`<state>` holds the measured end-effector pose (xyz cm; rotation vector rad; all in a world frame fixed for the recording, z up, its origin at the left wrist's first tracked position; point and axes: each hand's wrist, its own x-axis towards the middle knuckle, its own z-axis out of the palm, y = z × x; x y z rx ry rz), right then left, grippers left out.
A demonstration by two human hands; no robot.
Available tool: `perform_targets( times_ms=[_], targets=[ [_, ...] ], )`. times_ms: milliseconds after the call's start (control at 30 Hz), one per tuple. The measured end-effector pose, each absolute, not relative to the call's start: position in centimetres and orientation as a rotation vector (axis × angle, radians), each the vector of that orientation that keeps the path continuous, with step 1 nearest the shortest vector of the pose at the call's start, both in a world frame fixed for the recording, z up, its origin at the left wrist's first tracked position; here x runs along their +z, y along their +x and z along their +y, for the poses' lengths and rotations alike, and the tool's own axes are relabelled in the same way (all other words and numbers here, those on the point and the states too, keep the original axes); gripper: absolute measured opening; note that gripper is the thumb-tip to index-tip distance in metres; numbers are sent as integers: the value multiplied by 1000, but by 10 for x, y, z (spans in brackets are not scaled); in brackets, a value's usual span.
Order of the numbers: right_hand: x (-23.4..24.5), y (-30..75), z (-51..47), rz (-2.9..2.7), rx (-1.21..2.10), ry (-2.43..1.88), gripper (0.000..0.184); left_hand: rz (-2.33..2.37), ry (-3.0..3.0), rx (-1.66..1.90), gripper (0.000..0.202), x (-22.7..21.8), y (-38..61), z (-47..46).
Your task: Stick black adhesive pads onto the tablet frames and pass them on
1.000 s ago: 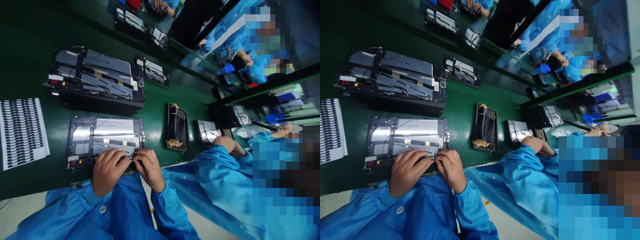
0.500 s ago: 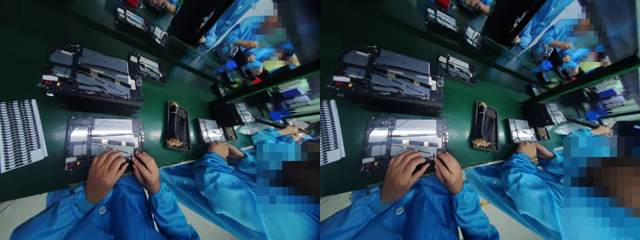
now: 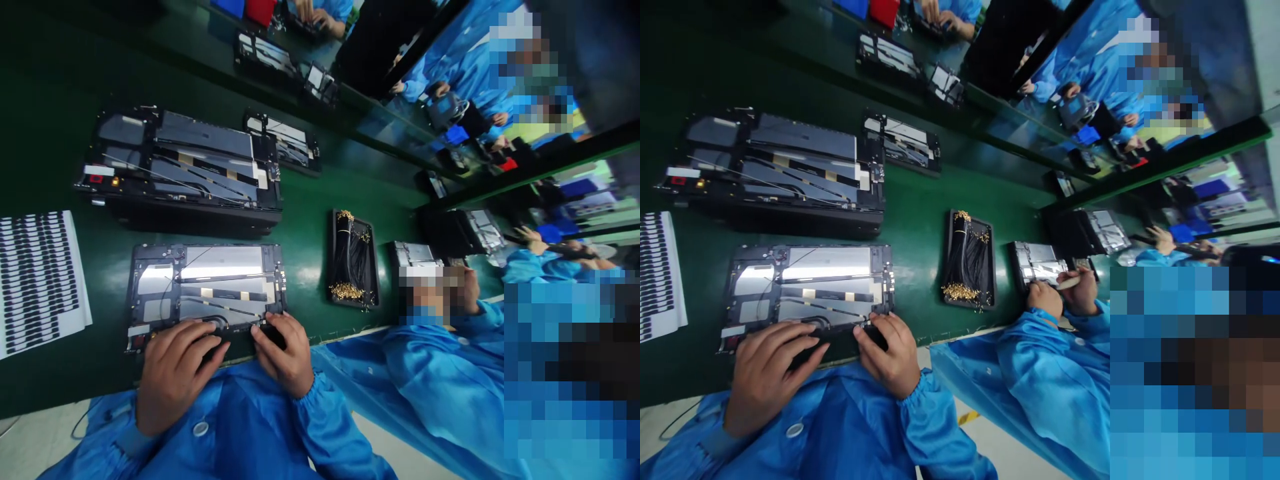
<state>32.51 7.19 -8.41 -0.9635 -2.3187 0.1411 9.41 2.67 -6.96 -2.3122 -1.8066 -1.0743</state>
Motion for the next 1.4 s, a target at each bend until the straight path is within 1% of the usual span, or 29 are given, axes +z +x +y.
perform_targets(
  times_ms=[167,300,433,567,633,733,833,900,1067,1167,1400],
  targets=[
    [-83,322,73,-2273,187,-966,40,-1755,-2313,-1093,15,-70,92,28],
    [-81,322,72,-2191,227,-971,45,-1721,-2313,-1109,11,-68,90,27],
    [-75,325,77,-2014,288,-1144,46,-1661,-2246,-1082,15,-69,75,21],
    [-73,330,87,-1829,424,-1300,40,-1872,-2154,-1052,17,-74,46,6],
    [-76,330,90,-1754,502,-1360,36,-2129,-2005,-1006,25,-77,34,0],
    [-83,329,89,-1740,511,-1419,37,-2447,-1817,-959,47,-79,27,-3],
    [-89,328,89,-1827,411,-1435,44,-2521,-1792,-996,68,-76,30,2],
    [-91,328,90,-1881,351,-1448,46,-2568,-1781,-974,74,-74,32,6],
    [-90,324,92,-1959,351,-1520,38,-2625,-1808,-991,73,-76,32,6],
    [-87,319,90,-1924,401,-1538,37,-2580,-1824,-1037,69,-77,33,5],
    [-78,317,73,-1752,667,-1474,40,-2494,-1789,-1193,59,-64,46,-2]
  ],
)
